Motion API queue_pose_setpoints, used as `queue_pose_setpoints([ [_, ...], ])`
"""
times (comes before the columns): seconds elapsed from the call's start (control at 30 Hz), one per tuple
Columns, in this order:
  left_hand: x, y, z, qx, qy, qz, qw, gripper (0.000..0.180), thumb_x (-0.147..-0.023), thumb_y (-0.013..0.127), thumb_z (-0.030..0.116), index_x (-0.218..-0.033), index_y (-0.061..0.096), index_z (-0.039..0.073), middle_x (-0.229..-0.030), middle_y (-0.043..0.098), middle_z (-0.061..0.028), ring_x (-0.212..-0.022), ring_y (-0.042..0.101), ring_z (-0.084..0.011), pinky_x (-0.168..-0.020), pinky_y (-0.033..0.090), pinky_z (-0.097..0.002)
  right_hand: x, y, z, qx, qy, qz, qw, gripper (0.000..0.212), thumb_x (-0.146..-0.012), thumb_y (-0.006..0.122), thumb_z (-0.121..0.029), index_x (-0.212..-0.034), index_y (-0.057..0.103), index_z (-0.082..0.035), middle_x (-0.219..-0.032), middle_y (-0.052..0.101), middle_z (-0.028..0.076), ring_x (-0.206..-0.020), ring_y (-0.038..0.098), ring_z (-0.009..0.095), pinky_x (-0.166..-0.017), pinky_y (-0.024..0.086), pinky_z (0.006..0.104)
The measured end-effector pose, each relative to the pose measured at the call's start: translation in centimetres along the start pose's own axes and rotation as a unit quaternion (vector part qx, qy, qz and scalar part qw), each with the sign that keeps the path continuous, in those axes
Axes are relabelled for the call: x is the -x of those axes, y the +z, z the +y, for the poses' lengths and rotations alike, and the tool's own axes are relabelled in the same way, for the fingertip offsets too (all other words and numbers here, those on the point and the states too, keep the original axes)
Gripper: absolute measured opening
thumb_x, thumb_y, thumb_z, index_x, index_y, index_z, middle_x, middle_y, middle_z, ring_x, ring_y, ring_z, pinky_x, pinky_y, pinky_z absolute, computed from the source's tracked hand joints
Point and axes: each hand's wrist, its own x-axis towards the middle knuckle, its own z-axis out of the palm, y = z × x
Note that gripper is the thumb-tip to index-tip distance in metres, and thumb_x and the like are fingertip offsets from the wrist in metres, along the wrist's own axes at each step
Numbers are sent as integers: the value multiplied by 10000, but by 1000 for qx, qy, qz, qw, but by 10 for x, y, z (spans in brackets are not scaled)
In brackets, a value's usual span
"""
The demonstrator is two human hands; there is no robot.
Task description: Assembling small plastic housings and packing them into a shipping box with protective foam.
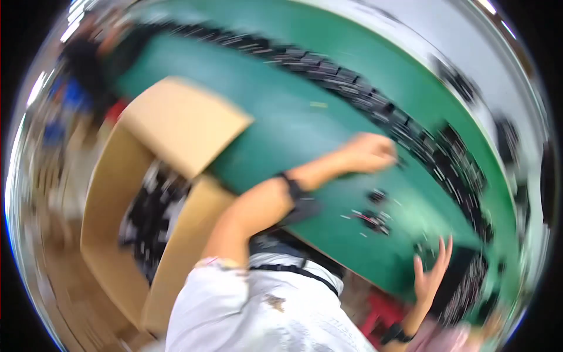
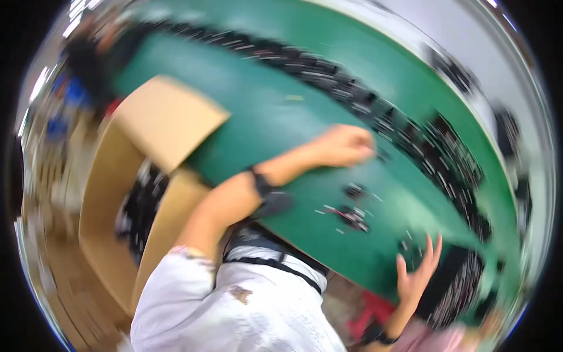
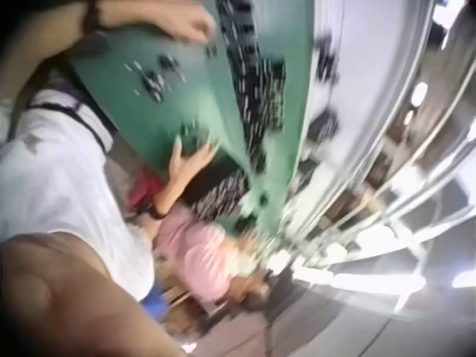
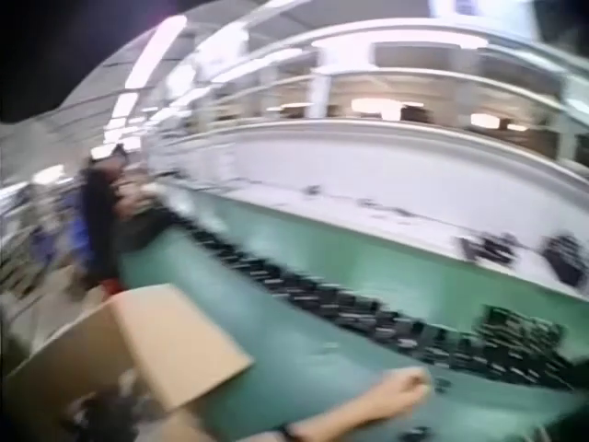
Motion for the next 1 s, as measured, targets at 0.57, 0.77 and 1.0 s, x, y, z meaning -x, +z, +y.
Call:
queue_pose_setpoints([
  [0.57,444,-287,141,-113,-308,199,923,345,-996,611,349,-907,621,15,-720,620,-31,-635,569,-105,-572,479,-274,-122,34,-190,-185,-239,-84,949,449,-949,571,-114,-1374,514,18,-1484,483,167,-1386,447,313,-1158,308,439],
  [0.77,778,-268,39,-330,-737,222,546,946,-745,792,581,-1382,486,-47,-1288,605,-287,-1222,581,-396,-1055,450,-426,-130,89,-471,-235,-544,-305,745,398,-851,674,-183,-1189,620,21,-1306,602,212,-1245,567,376,-1058,428,439],
  [1.0,774,-175,-11,-107,-779,355,505,1432,-626,658,881,-1565,139,-67,-1594,186,-358,-1486,199,-496,-1206,240,-513,2,294,-734,-16,-650,-467,599,726,-858,680,-544,-1288,590,33,-1277,614,278,-1202,590,415,-1043,460,458],
])
